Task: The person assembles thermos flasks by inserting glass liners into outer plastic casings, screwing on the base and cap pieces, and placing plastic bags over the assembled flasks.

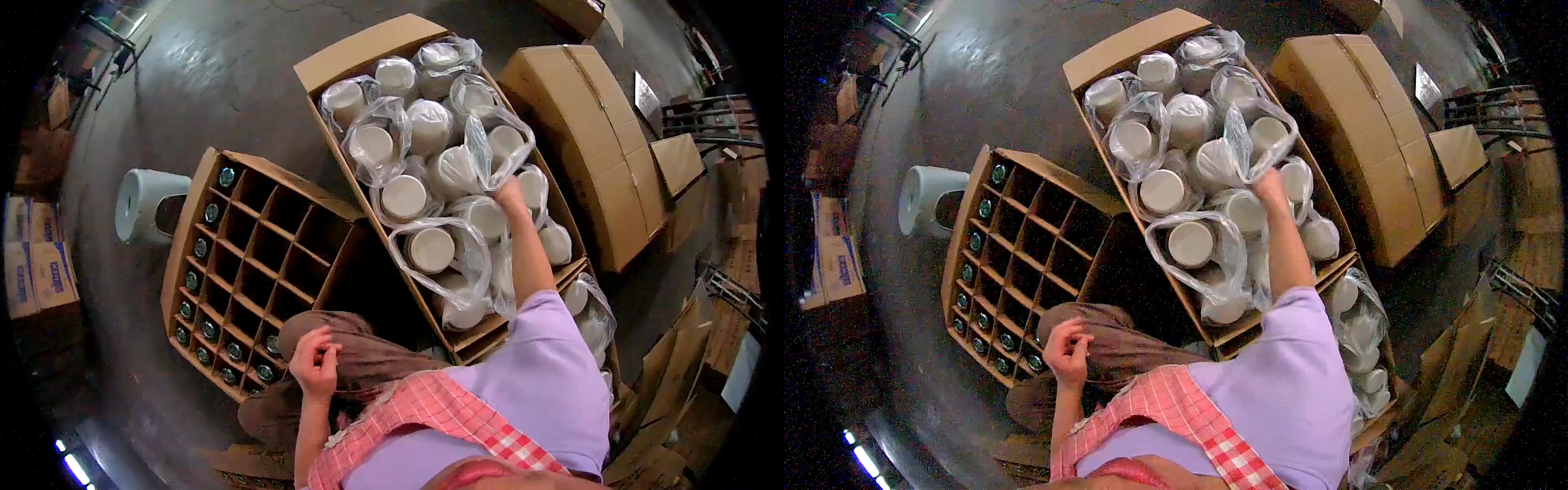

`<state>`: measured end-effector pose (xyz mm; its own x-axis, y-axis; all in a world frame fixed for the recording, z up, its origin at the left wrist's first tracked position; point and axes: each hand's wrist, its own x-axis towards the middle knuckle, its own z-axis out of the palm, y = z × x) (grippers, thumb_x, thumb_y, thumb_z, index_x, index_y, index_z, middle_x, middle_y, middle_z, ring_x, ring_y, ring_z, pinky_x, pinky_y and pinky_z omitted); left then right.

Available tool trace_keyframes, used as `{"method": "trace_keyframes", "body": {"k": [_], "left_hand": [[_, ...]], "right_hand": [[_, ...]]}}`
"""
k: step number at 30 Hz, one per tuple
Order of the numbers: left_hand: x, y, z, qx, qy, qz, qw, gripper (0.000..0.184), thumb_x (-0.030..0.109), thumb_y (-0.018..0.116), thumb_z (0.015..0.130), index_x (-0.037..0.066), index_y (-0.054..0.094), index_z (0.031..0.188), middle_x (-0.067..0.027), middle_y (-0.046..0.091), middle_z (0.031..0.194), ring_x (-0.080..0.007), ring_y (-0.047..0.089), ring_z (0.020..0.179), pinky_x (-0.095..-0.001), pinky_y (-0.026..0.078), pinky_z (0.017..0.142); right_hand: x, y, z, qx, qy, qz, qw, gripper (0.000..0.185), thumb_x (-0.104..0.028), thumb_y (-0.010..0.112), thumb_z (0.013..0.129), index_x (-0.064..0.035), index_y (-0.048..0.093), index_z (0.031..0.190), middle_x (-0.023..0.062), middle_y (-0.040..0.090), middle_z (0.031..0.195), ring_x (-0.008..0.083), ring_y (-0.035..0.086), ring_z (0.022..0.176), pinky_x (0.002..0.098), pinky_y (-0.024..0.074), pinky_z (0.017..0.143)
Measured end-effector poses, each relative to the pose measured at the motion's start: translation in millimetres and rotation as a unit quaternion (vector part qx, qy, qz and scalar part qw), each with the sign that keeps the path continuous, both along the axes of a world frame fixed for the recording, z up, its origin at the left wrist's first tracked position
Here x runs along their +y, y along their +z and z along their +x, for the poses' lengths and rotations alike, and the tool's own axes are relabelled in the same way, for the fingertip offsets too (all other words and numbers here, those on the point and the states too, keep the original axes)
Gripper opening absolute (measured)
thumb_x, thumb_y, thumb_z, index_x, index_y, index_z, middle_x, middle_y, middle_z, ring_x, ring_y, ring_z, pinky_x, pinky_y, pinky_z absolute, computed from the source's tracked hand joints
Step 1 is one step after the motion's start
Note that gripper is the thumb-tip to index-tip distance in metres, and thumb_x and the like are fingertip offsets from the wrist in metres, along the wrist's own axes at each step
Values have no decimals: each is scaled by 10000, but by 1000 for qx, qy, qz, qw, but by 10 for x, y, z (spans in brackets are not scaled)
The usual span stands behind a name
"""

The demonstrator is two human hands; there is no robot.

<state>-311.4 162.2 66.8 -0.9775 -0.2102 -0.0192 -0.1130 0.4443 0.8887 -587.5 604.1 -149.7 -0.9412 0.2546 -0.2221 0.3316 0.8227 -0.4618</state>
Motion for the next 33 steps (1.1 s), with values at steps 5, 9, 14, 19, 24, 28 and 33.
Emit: {"method": "trace_keyframes", "body": {"k": [5,9,14,19,24,28,33], "left_hand": [[75,-27,-126,146,-46,-130,980,94,-50,618,701,24,606,759,-148,652,816,-256,641,650,-283,506,564],[38,-44,-141,160,-43,-135,977,125,-53,619,689,50,618,760,-122,656,827,-249,640,658,-282,506,551],[-34,-34,-78,132,-31,-146,980,93,-17,634,703,59,640,756,-120,662,812,-247,643,697,-302,512,594],[-108,-88,-25,149,-14,-134,980,107,-29,629,698,63,640,751,-117,661,824,-244,641,677,-291,509,585],[-114,-35,-95,112,0,-56,992,121,-26,612,693,43,629,791,-109,648,790,-235,631,655,-277,509,589],[-207,223,-286,-141,78,371,915,201,97,559,817,2,581,993,-140,631,967,-227,641,766,-299,521,647],[-266,118,-437,-107,48,683,721,555,451,505,879,20,464,1227,-196,547,1175,-317,570,1035,-439,494,818]], "right_hand": [[-333,1382,-444,358,-112,-119,919,121,-84,579,768,-54,677,833,118,661,723,177,638,646,315,480,602],[-491,1001,-1418,431,34,26,901,145,-112,590,771,-62,657,889,135,635,1009,284,590,934,357,454,839],[-895,469,-1577,169,82,304,934,229,-139,536,796,-104,644,994,114,396,1379,308,357,1283,395,346,1008],[-733,641,-1666,243,-10,14,970,133,-134,539,815,-31,605,867,130,616,1015,314,604,938,435,484,770],[-785,1152,-1375,271,2,-577,770,108,-71,545,814,-67,544,922,37,577,769,151,559,620,280,455,501],[-1771,2227,-363,212,-62,-726,652,229,-38,543,815,-70,527,1042,57,587,846,175,573,709,308,489,601],[-2478,2509,1102,-6,328,-785,525,406,-66,577,780,-57,482,1174,102,557,1000,230,566,829,363,481,697]]}}
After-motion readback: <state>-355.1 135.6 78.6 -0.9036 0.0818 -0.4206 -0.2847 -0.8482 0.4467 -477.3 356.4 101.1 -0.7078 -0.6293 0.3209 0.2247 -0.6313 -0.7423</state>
